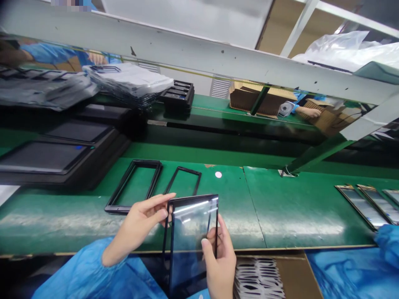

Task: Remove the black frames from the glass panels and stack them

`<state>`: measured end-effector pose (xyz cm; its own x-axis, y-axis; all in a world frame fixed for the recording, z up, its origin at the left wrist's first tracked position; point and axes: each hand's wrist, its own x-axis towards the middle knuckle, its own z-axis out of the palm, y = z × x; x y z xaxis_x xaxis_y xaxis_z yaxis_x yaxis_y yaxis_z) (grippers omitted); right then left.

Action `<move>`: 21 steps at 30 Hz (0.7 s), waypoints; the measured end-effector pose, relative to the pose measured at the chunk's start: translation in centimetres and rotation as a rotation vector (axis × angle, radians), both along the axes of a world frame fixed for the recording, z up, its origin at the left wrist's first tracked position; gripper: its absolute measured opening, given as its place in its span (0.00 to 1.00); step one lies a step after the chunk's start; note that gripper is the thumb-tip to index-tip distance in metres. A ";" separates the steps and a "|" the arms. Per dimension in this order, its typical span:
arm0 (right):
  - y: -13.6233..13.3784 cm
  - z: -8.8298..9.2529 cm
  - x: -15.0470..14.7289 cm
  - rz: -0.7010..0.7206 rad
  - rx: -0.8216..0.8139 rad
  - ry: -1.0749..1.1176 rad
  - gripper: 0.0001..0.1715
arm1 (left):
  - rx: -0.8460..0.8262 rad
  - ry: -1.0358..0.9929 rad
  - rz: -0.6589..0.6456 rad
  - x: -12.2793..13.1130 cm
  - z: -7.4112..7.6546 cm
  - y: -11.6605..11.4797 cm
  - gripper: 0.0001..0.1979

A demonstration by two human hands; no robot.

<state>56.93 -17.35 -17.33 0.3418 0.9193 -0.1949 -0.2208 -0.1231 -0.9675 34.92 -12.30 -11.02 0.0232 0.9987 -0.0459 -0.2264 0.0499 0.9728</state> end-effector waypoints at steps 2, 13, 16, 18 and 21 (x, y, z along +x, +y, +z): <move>-0.1 -0.3 0.1 0.008 -0.010 -0.009 0.37 | -0.018 -0.013 0.005 0.0 -0.2 -0.1 0.19; -0.4 -0.5 0.1 0.093 -0.006 -0.060 0.39 | -0.059 0.001 0.024 0.3 -0.1 -0.5 0.18; -0.5 0.1 0.1 0.086 -0.038 -0.086 0.39 | -0.110 -0.044 0.019 0.3 -0.5 -0.5 0.21; -0.5 0.5 0.0 0.067 -0.072 -0.098 0.41 | -0.148 -0.087 0.010 0.3 -0.7 -0.5 0.22; -0.4 1.2 -0.2 0.067 -0.098 -0.108 0.43 | -0.181 -0.127 -0.004 0.3 -0.9 -0.4 0.24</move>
<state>56.71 -17.79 -16.10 0.3040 0.9193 -0.2500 -0.1046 -0.2287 -0.9679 35.26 -12.73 -11.90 0.0440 0.9742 -0.2213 -0.3464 0.2226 0.9113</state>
